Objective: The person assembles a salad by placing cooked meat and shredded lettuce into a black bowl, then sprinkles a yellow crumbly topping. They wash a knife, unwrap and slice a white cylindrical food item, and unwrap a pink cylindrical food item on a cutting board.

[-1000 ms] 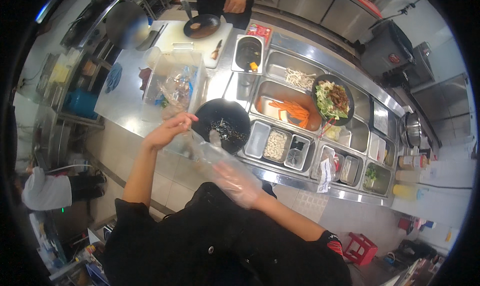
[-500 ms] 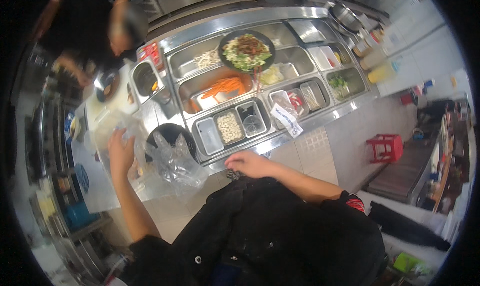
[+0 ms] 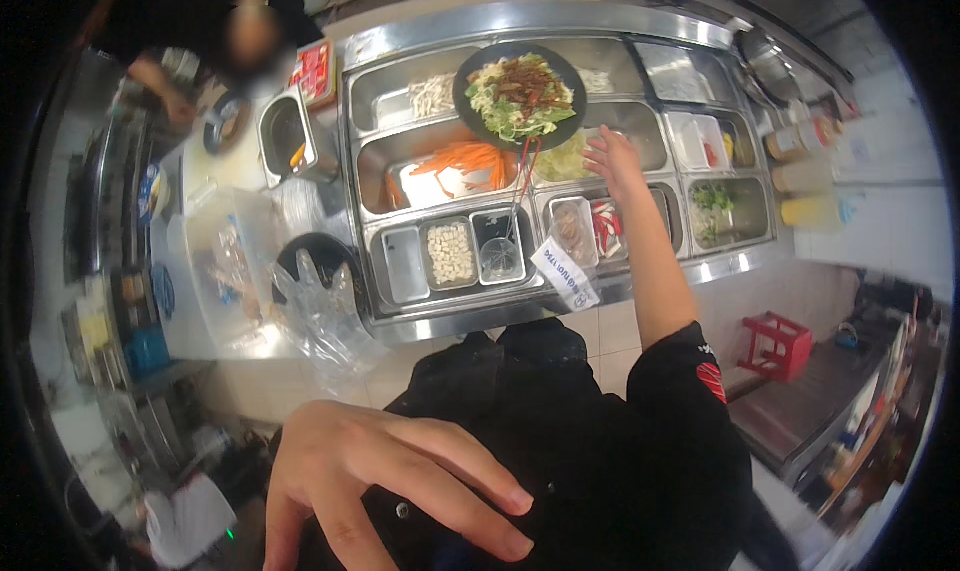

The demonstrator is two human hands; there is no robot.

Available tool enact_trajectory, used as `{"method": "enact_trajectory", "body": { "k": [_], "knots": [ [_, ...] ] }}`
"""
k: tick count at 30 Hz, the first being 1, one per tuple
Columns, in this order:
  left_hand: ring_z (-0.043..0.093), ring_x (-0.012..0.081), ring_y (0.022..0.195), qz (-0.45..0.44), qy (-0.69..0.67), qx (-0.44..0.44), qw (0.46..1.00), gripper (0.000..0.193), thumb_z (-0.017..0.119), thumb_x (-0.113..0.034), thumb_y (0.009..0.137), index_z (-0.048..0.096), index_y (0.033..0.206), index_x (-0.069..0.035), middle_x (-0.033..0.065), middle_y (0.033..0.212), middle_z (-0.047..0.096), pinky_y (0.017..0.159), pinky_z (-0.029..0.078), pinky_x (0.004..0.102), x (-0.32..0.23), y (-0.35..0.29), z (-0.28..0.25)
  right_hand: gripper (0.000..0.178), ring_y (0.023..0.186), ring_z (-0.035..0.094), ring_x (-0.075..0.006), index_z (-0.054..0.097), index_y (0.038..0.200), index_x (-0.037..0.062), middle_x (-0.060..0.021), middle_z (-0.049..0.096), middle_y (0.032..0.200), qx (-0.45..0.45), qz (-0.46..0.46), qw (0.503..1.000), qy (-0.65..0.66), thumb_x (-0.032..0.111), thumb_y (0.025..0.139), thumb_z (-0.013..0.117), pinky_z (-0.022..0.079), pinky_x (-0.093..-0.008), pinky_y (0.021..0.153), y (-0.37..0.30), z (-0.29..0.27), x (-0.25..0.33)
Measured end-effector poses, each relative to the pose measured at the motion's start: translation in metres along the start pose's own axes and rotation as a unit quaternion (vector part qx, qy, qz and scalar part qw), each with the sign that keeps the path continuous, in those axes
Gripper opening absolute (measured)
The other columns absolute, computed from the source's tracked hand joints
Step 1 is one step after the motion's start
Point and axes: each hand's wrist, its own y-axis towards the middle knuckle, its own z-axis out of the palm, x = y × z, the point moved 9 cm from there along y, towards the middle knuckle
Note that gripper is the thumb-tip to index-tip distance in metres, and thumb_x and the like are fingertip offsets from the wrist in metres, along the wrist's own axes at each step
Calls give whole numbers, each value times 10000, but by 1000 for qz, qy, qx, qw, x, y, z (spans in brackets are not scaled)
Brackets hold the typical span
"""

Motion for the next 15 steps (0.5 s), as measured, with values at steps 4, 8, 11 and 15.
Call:
{"method": "enact_trajectory", "body": {
  "k": [4,8,11,15],
  "knots": [
    [534,591,1251,11,127,-60,990,664,672,-662,903,806,1098,-41,461,1367,534,1036,425,639,33,7,-23,631,1358,525,-371,417,1527,33,-186,486,1539,127,77,989,26,468,1080,517,455,-518,1114,57,52,-38],
    [535,569,1264,8,186,-111,976,656,660,-660,915,808,1105,-50,436,1369,548,1029,439,627,59,18,-41,603,1237,623,-239,535,1438,76,-97,643,1363,49,51,997,31,558,1098,410,505,-476,1026,83,54,-59],
    [532,565,1280,-51,186,-125,973,656,661,-659,915,808,1115,-52,434,1361,553,1046,432,630,85,24,-52,596,1101,661,-229,587,1356,33,-99,662,1273,-30,10,995,94,552,1077,498,558,-386,885,103,50,-69],
    [519,570,1308,-62,190,-136,970,675,663,-674,907,808,1134,-56,436,1370,549,1099,390,641,101,26,-60,555,1082,687,-254,559,1368,-6,-119,665,1281,-14,-28,991,133,475,1097,501,582,-393,883,118,55,-70]
  ]
}}
